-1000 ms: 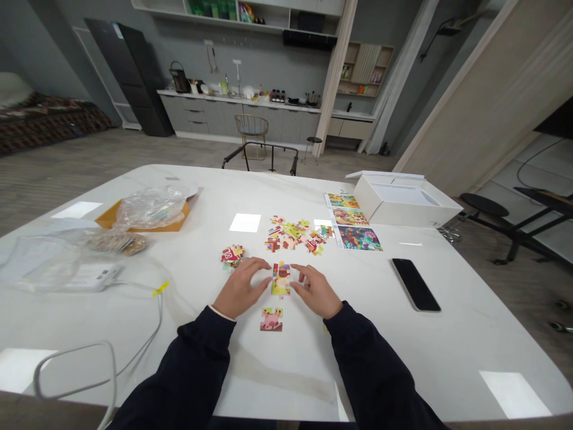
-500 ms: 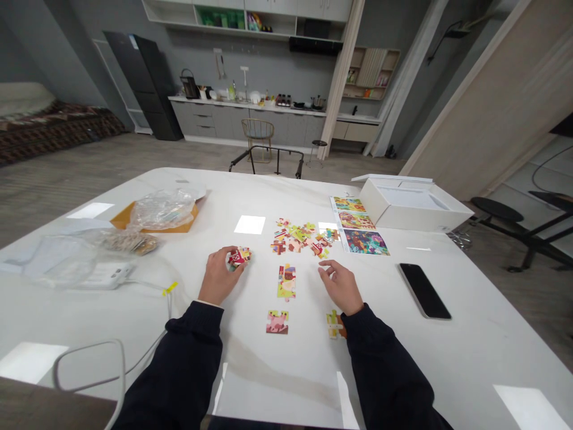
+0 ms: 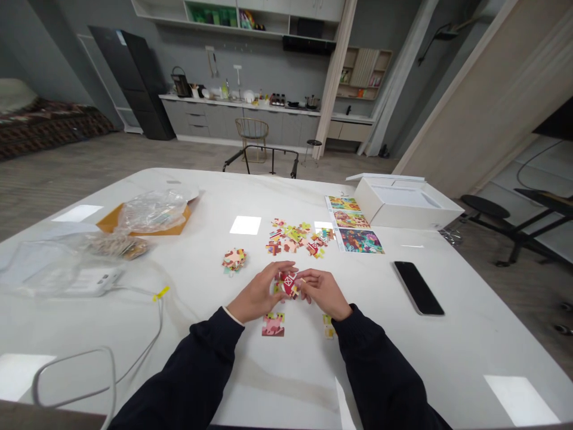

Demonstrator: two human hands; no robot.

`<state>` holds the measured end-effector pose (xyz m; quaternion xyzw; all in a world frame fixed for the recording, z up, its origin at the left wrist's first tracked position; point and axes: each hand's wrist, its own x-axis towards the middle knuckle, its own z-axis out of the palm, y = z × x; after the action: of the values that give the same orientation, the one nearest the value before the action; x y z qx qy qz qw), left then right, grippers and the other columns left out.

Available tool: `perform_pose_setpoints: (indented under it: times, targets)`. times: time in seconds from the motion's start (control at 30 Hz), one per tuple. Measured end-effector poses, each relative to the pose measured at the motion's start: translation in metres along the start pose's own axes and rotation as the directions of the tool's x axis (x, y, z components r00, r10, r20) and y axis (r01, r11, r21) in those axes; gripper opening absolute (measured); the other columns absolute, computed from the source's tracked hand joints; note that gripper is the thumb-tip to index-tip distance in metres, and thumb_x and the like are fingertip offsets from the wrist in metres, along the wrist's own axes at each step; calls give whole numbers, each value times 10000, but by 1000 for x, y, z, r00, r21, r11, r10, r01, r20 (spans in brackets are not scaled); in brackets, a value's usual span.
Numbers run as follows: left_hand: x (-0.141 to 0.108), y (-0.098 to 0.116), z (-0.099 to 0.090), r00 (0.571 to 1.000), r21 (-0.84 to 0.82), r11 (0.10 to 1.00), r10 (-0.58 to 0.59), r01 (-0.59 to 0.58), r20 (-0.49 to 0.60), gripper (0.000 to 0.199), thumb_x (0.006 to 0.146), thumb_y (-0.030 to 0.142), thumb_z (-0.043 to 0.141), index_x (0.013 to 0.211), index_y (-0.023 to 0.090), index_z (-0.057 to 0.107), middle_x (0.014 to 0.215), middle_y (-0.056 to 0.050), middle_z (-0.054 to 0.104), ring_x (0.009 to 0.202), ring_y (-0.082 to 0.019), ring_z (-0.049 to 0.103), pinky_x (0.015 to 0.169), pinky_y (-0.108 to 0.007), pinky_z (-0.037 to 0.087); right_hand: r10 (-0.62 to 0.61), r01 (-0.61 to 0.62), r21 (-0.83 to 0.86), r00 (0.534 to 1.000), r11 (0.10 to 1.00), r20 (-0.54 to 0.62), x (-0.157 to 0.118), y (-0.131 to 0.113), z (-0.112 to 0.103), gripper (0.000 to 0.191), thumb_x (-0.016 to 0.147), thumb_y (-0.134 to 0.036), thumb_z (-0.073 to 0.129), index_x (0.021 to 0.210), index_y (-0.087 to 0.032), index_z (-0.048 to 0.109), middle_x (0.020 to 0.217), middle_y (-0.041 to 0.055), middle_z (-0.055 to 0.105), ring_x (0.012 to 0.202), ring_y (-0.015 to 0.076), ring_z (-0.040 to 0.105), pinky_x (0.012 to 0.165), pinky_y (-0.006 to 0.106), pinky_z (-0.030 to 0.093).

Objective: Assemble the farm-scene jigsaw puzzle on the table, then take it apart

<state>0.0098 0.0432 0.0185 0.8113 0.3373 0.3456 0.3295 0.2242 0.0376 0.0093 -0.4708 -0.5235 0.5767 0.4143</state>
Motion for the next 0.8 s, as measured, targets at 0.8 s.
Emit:
perform_pose_setpoints:
  times: [0.8]
  targets:
    - [0,-9,-9,672,181,961,-5,207,-740,271,849,357,791,996,226,605,1037,-59,681,945,-237,685,831,-418,597,-30,40,39,973,998,-231,7,6,-13,512,740,-655,758,866,-165,677,772,93,761,536,165,668,500,264,457]
